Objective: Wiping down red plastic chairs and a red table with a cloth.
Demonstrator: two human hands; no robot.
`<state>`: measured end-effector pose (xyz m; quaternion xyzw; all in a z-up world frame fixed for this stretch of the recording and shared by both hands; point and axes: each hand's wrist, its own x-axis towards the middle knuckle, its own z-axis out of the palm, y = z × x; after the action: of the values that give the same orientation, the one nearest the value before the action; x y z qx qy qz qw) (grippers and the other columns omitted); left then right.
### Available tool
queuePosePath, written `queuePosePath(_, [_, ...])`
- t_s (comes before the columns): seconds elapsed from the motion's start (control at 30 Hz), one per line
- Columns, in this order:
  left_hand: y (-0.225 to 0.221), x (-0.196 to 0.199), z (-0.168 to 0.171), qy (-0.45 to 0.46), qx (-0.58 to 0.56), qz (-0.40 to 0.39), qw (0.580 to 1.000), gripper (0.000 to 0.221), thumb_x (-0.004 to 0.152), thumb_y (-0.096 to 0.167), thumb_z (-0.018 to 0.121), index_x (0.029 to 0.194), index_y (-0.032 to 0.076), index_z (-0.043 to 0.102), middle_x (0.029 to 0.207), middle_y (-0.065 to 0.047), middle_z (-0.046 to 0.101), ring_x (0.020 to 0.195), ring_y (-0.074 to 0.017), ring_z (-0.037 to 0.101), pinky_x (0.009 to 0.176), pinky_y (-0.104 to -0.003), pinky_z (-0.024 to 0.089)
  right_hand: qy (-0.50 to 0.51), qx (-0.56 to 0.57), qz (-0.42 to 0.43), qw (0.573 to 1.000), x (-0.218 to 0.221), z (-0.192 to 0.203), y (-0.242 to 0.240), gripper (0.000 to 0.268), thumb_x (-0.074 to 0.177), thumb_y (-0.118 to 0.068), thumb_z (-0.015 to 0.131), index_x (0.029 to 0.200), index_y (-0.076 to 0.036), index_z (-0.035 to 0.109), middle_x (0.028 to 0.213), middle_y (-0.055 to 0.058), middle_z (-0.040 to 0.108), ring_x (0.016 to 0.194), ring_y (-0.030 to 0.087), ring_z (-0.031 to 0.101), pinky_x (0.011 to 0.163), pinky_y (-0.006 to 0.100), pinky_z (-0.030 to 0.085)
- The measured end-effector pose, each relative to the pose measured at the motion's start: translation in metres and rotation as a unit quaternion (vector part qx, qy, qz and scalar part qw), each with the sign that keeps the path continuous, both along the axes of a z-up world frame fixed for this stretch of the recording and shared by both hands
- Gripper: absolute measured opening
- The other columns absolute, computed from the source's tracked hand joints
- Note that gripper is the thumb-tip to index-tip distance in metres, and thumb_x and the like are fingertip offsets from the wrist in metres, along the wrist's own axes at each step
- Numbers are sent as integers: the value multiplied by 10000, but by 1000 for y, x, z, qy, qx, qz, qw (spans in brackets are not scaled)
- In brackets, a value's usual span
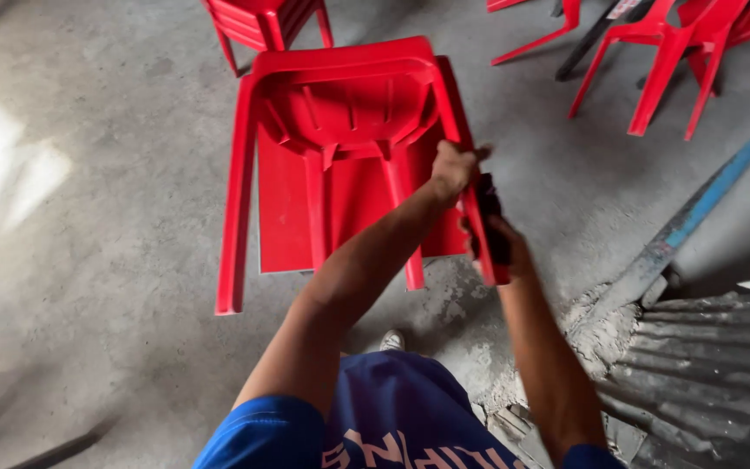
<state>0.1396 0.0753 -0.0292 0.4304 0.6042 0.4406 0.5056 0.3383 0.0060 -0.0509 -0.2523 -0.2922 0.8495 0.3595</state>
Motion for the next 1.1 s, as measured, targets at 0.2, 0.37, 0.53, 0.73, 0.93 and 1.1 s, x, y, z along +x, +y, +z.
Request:
queuePosePath(0.2, [7,-21,21,-187,-38,236,953,305,849,30,495,1147,-26,533,829,-170,672,580,-254,667,500,-412,562,86,82,-20,993,-36,36,-22,547,976,-68,575,1500,33,453,1313,265,655,1022,341,715,827,432,608])
queuePosePath(0.37, [-43,-134,50,-301,88,178,933,243,802,12,443,929,-57,638,669,-145,629,469,-231,511,400,-394,394,-187,240,-8,953,-134,120,-56,407,887,37,567,1280,135,599,1043,282,694,836,372,723,705,473,618])
queuePosePath(0.53, [-80,-271,-121,-357,31,121,926,197,912,66,461,867,-14,635,815,-154,661,767,-250,670,708,-356,547,-464,452,-60,760,-261,67,-109,664,822,-131,656,1418,26,409,1086,304,688,963,434,713,826,467,585])
queuePosePath(0.73, [-130,-306,-66,-422,65,49,903,283,943,40,501,1170,-82,618,1081,-213,698,969,-347,689,877,-477,556,-586,399,24,705,-315,76,-121,622,934,-280,700,1437,-52,412,1069,278,697,958,475,681,823,529,550])
queuePosePath(0.93, [-109,-296,-155,-299,70,211,928,694,1083,547,364,1547,37,447,1489,-94,535,1309,-161,506,1124,-313,392,-564,577,-99,583,-373,82,-6,634,914,-76,676,1517,-126,486,1537,317,354,1325,521,427,1047,547,433])
queuePosePath(1.1, [-126,-264,-72,-304,54,213,927,778,1048,603,219,1527,35,448,1355,-84,612,1238,-168,574,1087,-294,444,-573,692,-4,439,-426,62,134,562,966,-126,642,1477,29,469,1569,273,377,1426,504,334,1171,563,254])
